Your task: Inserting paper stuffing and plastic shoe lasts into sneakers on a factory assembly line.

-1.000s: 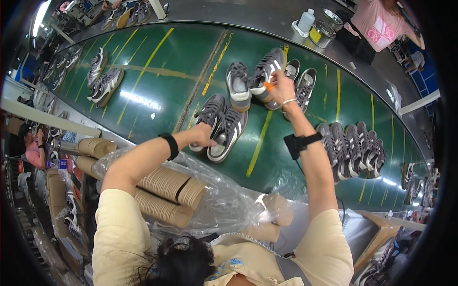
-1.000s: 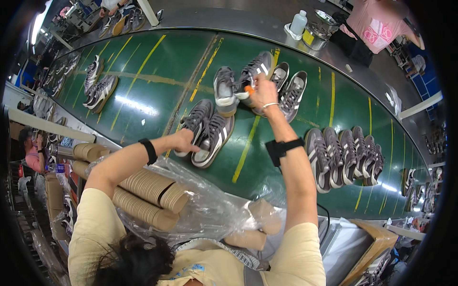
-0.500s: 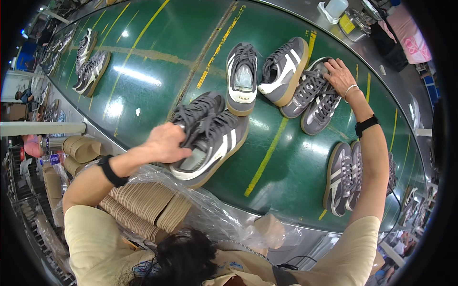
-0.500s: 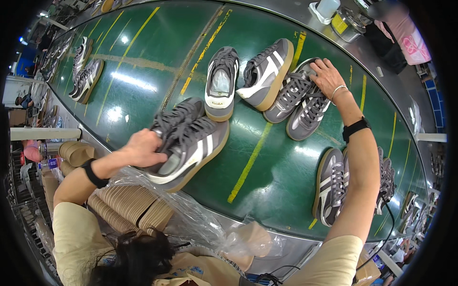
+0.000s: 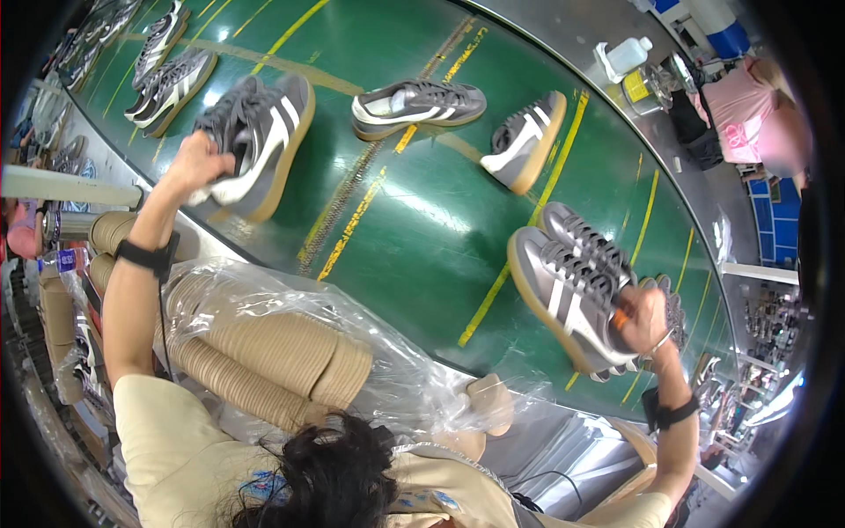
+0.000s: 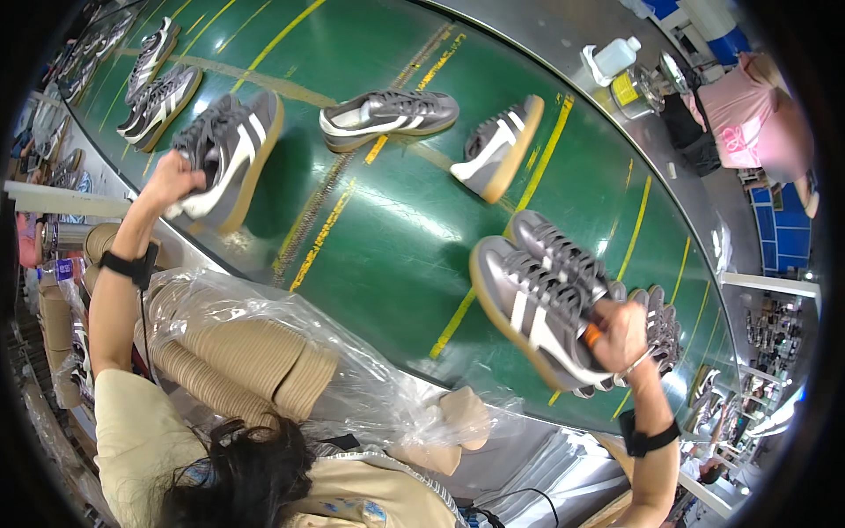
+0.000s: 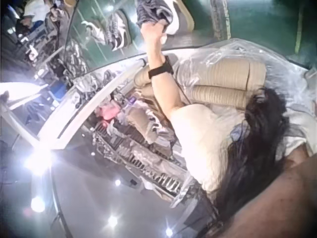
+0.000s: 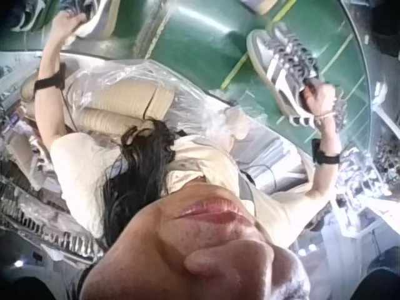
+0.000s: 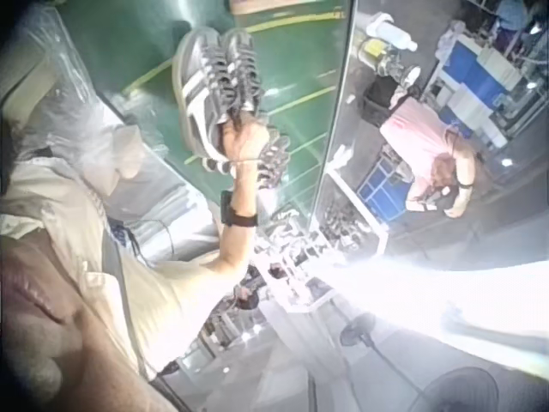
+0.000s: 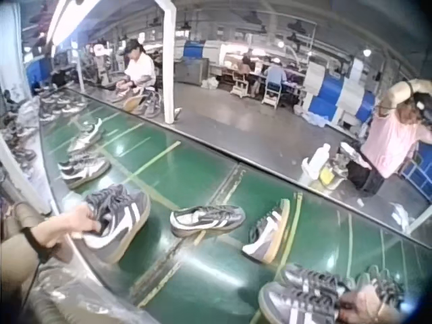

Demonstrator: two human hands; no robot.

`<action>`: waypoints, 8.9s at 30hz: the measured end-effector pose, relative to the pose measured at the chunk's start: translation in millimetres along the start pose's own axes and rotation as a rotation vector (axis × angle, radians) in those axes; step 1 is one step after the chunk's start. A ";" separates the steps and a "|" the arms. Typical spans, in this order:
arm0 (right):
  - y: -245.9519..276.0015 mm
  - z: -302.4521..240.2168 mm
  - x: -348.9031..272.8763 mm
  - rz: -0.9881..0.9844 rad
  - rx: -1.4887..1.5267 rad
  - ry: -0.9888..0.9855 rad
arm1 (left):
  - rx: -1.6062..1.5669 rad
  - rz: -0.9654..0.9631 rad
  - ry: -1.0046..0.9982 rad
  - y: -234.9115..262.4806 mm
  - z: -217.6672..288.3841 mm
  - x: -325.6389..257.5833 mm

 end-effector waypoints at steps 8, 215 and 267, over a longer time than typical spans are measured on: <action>-42.8 -189.3 64.5 0.282 0.347 0.093 | 0.073 0.214 0.147 4.1 -39.1 63.5; -102.2 -49.5 90.4 0.406 0.107 -0.374 | -0.142 0.088 -1.586 -178.0 430.8 -53.7; -100.6 -258.4 -277.6 0.439 0.984 0.411 | -0.567 -1.128 -1.029 -57.3 127.4 -419.8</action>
Point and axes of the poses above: each hand's wrist, its own x-axis towards the middle knuckle, its own y-axis out of the back of the hand, z = x × y, the point moved 3 cm from there along x, towards the middle knuckle, and after that the axes turned 6 degrees about x, right-handed, at the moved point
